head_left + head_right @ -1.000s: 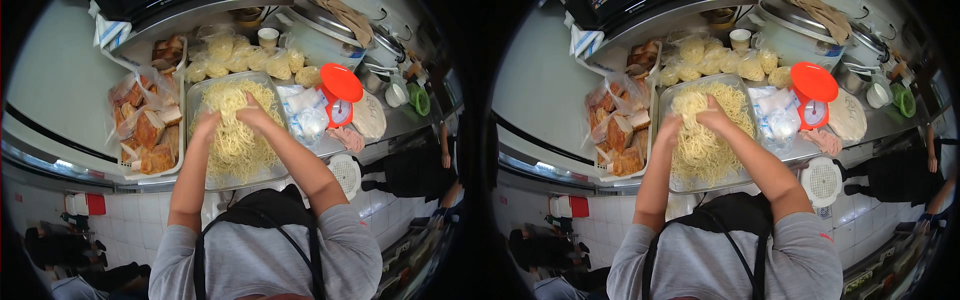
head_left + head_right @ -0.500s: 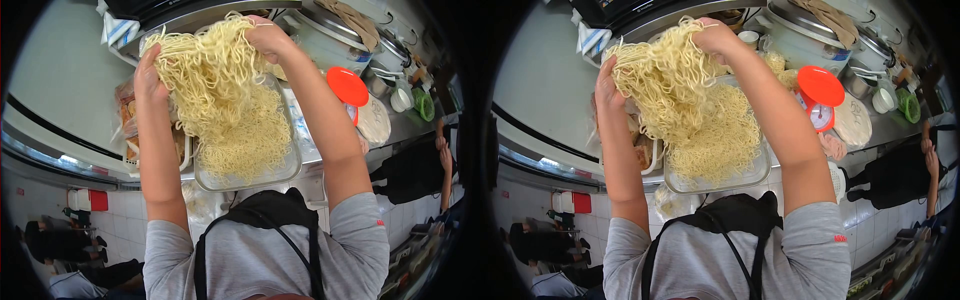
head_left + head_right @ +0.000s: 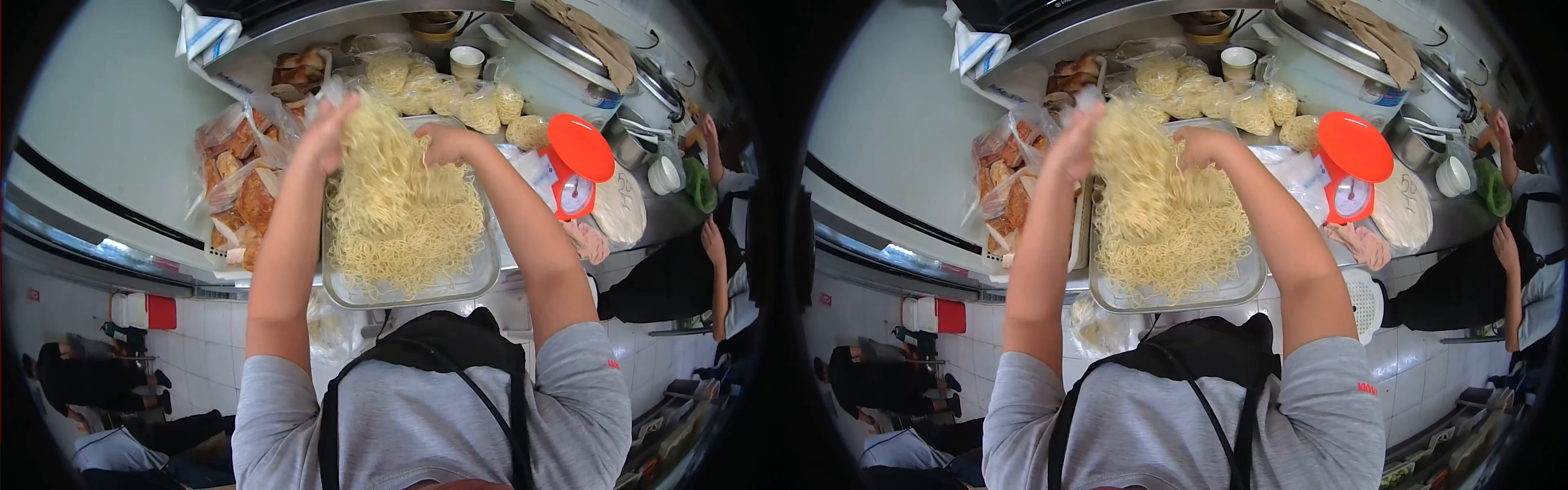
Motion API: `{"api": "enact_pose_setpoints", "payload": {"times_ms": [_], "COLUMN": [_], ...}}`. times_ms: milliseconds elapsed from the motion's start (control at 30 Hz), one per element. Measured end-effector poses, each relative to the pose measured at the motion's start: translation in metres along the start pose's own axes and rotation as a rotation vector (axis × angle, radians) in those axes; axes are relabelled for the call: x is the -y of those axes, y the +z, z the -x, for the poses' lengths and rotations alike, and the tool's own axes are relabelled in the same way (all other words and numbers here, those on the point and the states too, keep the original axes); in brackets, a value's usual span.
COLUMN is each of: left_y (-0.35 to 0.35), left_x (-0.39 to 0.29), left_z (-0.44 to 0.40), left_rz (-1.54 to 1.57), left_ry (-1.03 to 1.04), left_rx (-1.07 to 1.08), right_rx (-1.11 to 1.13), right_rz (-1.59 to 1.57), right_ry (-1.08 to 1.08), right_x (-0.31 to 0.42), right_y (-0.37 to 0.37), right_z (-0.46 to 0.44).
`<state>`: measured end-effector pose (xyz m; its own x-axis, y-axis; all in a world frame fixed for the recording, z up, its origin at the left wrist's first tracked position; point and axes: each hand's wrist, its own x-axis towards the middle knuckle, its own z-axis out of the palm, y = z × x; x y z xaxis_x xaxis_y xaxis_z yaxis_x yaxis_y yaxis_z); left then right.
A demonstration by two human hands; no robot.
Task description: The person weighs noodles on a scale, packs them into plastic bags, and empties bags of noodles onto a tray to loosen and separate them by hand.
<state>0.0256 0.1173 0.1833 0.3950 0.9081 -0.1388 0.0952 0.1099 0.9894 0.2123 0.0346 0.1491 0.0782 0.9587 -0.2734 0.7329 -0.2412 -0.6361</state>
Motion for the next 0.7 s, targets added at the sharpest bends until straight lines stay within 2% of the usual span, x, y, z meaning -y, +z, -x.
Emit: {"api": "enact_pose_setpoints", "payload": {"times_ms": [33,133,167,200,267,333,433,533,600,700], "left_y": [0.002,-0.013,-0.02,-0.021,-0.023,-0.028,-0.037,-0.039,-0.034,-0.032], "left_x": [0.014,0.048,0.041,0.034,0.023,0.013,0.016,0.03,0.037,0.058], "left_z": [0.006,-0.009,-0.004,-0.001,0.006,0.016,0.03,0.047,0.054,0.04], "left_rz": [-0.083,0.254,0.236,0.255,0.294,0.272,0.172,-0.038,-0.125,-0.186], "left_ry": [-0.081,-0.047,-0.151,-0.106,-0.016,0.045,0.087,0.117,0.183,0.356], "left_rx": [-0.014,0.126,0.11,0.081,0.02,0.035,0.017,0.023,0.057,0.088], "right_rx": [0.072,0.009,0.019,0.029,0.227,-0.104,-0.282,-0.066,-0.234,-0.475], "right_rz": [0.08,0.235,0.2,0.166,0.299,0.434,0.408,0.124,0.099,-0.099], "right_ry": [0.019,-0.348,-0.321,-0.294,-0.111,-0.011,-0.07,-0.127,-0.213,-0.398], "right_x": [0.004,0.011,0.02,0.033,0.059,0.051,0.032,0.045,0.078,0.122], "right_y": [0.0,0.009,0.018,0.031,0.061,0.114,0.142,0.087,0.041,-0.021], "right_z": [0.006,-0.005,-0.012,-0.02,-0.012,-0.007,-0.014,-0.007,0.007,0.02]}}
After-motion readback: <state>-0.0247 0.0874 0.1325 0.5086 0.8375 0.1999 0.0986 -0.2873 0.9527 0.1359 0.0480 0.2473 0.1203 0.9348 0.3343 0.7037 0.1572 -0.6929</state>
